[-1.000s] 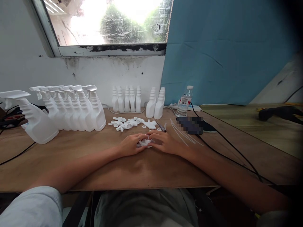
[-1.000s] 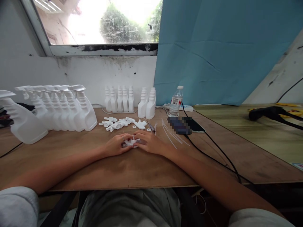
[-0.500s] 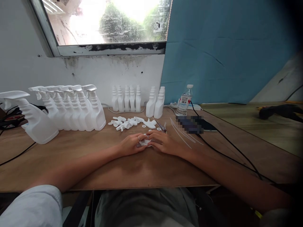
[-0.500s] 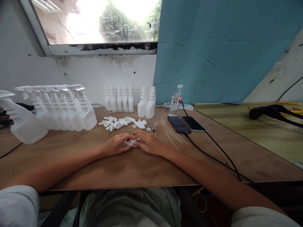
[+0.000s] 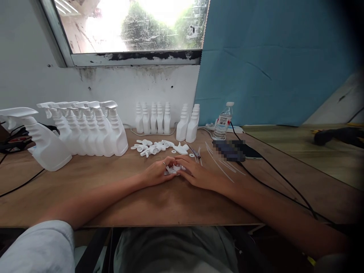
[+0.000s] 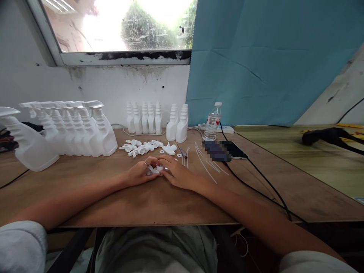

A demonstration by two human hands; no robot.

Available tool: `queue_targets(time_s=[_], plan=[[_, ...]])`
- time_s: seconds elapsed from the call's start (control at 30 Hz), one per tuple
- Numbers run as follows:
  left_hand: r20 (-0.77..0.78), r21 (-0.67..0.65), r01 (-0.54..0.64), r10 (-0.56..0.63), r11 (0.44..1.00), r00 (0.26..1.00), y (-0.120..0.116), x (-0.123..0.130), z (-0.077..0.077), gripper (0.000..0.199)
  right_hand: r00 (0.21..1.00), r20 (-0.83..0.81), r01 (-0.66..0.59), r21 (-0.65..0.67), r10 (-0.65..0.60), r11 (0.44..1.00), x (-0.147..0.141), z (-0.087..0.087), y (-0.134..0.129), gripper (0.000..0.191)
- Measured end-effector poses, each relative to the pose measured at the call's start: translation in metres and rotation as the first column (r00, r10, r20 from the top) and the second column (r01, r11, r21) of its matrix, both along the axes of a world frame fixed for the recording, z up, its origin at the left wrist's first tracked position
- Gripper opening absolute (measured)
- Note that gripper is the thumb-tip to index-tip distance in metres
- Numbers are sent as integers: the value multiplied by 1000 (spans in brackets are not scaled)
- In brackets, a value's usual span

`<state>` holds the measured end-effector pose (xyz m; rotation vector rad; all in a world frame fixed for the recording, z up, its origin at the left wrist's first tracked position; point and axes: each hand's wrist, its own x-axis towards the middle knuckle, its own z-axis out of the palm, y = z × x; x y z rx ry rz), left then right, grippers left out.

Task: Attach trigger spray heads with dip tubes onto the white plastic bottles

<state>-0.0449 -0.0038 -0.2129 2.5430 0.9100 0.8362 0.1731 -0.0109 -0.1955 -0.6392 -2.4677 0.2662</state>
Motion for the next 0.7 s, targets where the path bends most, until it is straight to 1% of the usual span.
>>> queue_targets(time_s=[0.1,0.2,0.27,0.33,0.37,0.4,0.43,0.47,0.5,0.57,0.63,0.7], plan=[[0,-3,-6,6,1000,1000,0,1,1,36,998,-41,-55,-17,54,998,2,1,5,19],[-14,-30,-21,20,999,1000,0,2,0,36,994,-55,-99,-55,96,994,8,8,11,21],[-34,-49,-39,37,998,999,1,3,0,39,997,-61,-56,-73,52,996,17,14,19,26],[-43,-47,-56,54,997,998,1,3,-1,44,996,-48,74,-47,-76,996,32,19,32,29],[-43,-38,-59,57,998,997,1,3,-1,45,989,-23,148,-1,-148,989,42,20,39,29],[-42,-27,-53,52,998,998,1,3,0,45,980,20,197,58,-198,979,51,20,47,28],[-40,-14,-42,41,999,998,1,3,0,44,971,82,214,108,-223,971,61,20,54,27],[-34,-1,-27,27,1000,999,1,3,0,43,961,146,218,128,-236,968,70,20,61,27],[-29,8,-14,14,1000,999,1,3,1,41,953,194,215,119,-235,969,78,19,66,28],[-16,13,-7,8,1000,1000,2,3,2,38,940,285,183,51,-190,982,89,18,73,29],[-14,6,-13,14,1000,1000,2,3,2,38,928,352,146,-29,-126,989,94,17,77,30],[-22,5,-14,14,1000,1000,2,3,2,38,916,392,129,-75,-90,989,94,16,78,31]])
